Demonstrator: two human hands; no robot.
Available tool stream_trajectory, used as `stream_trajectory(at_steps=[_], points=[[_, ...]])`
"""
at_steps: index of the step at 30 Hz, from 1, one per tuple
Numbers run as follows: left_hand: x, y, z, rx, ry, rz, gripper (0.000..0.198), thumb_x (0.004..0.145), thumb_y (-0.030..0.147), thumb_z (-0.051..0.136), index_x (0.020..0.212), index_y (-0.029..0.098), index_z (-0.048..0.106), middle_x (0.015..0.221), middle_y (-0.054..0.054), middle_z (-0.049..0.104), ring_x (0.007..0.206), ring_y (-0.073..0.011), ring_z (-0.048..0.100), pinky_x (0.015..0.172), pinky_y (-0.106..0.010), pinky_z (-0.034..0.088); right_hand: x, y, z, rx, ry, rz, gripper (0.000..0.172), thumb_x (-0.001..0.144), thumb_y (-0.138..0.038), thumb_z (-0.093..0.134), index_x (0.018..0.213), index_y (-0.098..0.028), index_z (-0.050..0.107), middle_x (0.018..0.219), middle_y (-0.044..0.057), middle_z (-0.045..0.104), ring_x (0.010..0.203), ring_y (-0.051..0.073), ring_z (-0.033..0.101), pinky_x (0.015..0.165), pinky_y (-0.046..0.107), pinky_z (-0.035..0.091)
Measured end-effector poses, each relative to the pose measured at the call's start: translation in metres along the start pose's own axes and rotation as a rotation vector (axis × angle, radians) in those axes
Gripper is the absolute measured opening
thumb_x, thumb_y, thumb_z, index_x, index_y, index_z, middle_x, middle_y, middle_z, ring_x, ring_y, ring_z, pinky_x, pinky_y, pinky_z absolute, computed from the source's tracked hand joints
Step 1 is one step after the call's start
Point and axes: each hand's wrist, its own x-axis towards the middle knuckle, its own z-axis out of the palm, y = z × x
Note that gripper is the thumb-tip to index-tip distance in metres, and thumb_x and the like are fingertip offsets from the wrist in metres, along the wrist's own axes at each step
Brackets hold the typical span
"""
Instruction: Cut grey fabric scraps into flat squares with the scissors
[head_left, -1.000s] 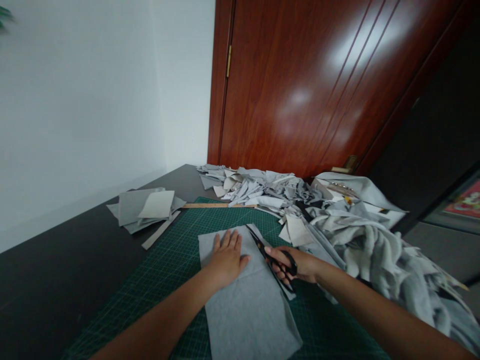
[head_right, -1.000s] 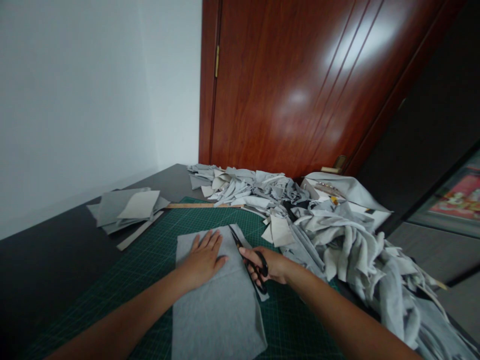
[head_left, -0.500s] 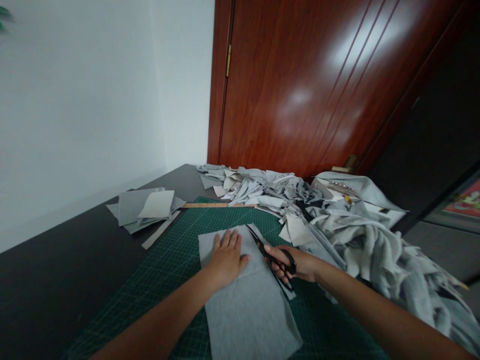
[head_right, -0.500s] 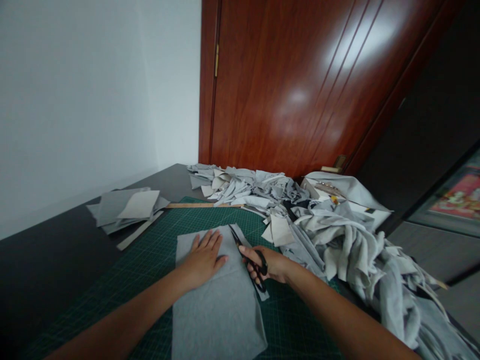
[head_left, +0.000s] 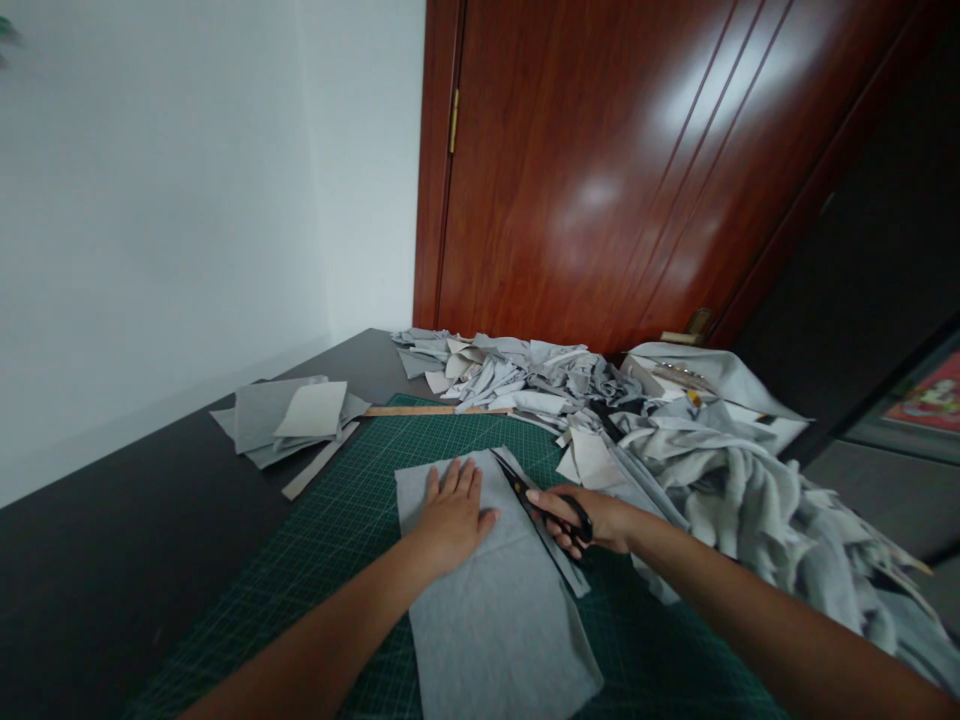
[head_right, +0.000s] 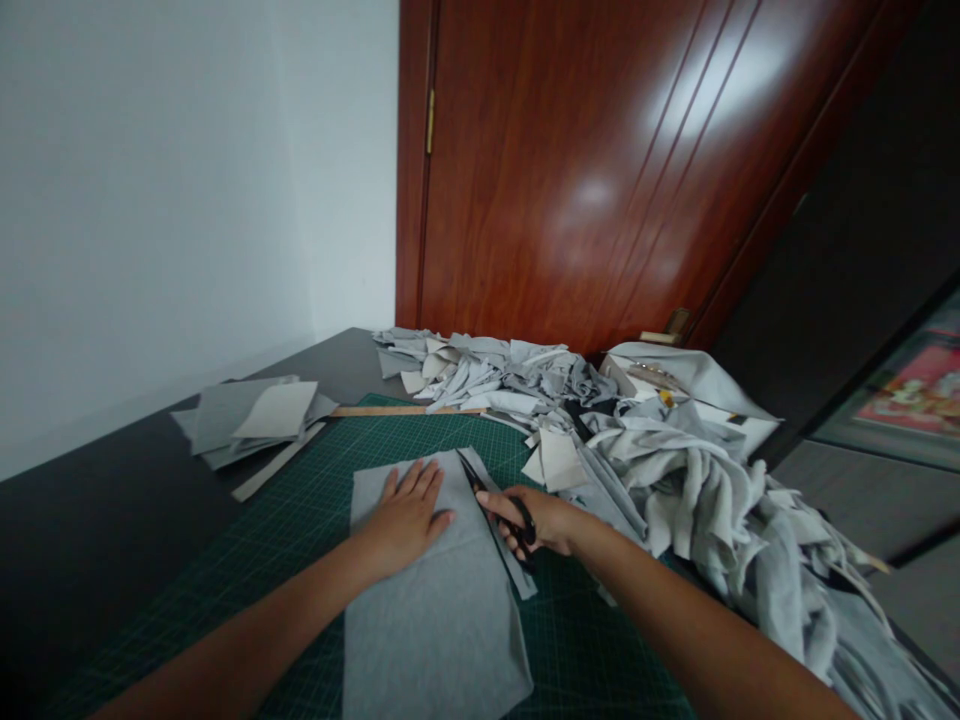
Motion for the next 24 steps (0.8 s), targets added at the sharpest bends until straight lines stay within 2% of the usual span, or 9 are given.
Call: stream_trajectory(at_steps=[4,11,14,19,21,24], points=[[0.0,0.001,0.0,0.008,-0.008,-0.004,0.065,0.098,0.048,0.03,0.148,0.007,0.034,0.156,-0.016,0.025,0.146,-0.0343,0.015,0.115,-0.057,0.013,0.0,0.001,-0.002,-0.026,0.013,-0.004,0.061,0.067,-0.077,0.062,0.076,-0.017,0.052,0.051,-0.009,0.047,0.035,0.005,0.042,0.031,0.016,0.029],[0.001,-0.001,0.004,0.016,0.022,0.005,0.064,0.098,0.049,0.03,0.147,0.01,0.036,0.155,-0.016,0.029,0.146,-0.034,0.017,0.115,-0.058,0.014,0.001,0.003,0.003,0.044,0.004,-0.018,0.062,0.063,-0.077,0.066,0.07,-0.017,0.052,0.049,-0.008,0.047,0.037,0.005,0.041,0.035,0.017,0.034],[0.0,-0.002,0.003,0.019,0.02,0.004,0.064,0.098,0.049,0.03,0.147,0.009,0.036,0.155,-0.016,0.029,0.146,-0.0339,0.017,0.115,-0.057,0.015,0.009,0.007,0.001,0.078,0.095,-0.007,0.059,0.067,-0.074,0.065,0.07,-0.016,0.053,0.049,-0.007,0.048,0.037,0.006,0.042,0.036,0.018,0.034],[-0.002,-0.001,-0.001,0.017,0.009,0.006,0.064,0.098,0.048,0.031,0.147,0.007,0.036,0.155,-0.016,0.029,0.145,-0.0338,0.018,0.115,-0.058,0.016,0.016,0.02,-0.013,0.148,0.388,-0.051,0.049,0.084,-0.066,0.053,0.072,-0.019,0.048,0.051,-0.006,0.047,0.04,0.006,0.045,0.041,0.018,0.036],[-0.001,-0.003,-0.002,0.015,0.013,0.014,0.063,0.098,0.047,0.031,0.146,0.008,0.037,0.155,-0.016,0.03,0.145,-0.0332,0.019,0.115,-0.057,0.016,0.014,0.026,-0.018,0.182,0.436,-0.09,0.047,0.085,-0.064,0.053,0.074,-0.019,0.049,0.053,-0.006,0.048,0.042,0.007,0.046,0.043,0.019,0.038],[0.001,-0.007,-0.004,0.013,0.028,0.022,0.058,0.098,0.044,0.035,0.144,0.01,0.04,0.153,-0.014,0.036,0.144,-0.0307,0.024,0.115,-0.054,0.018,0.01,0.035,-0.022,0.23,0.438,-0.143,0.049,0.08,-0.066,0.057,0.076,-0.018,0.051,0.052,-0.006,0.047,0.041,0.007,0.045,0.041,0.02,0.035]])
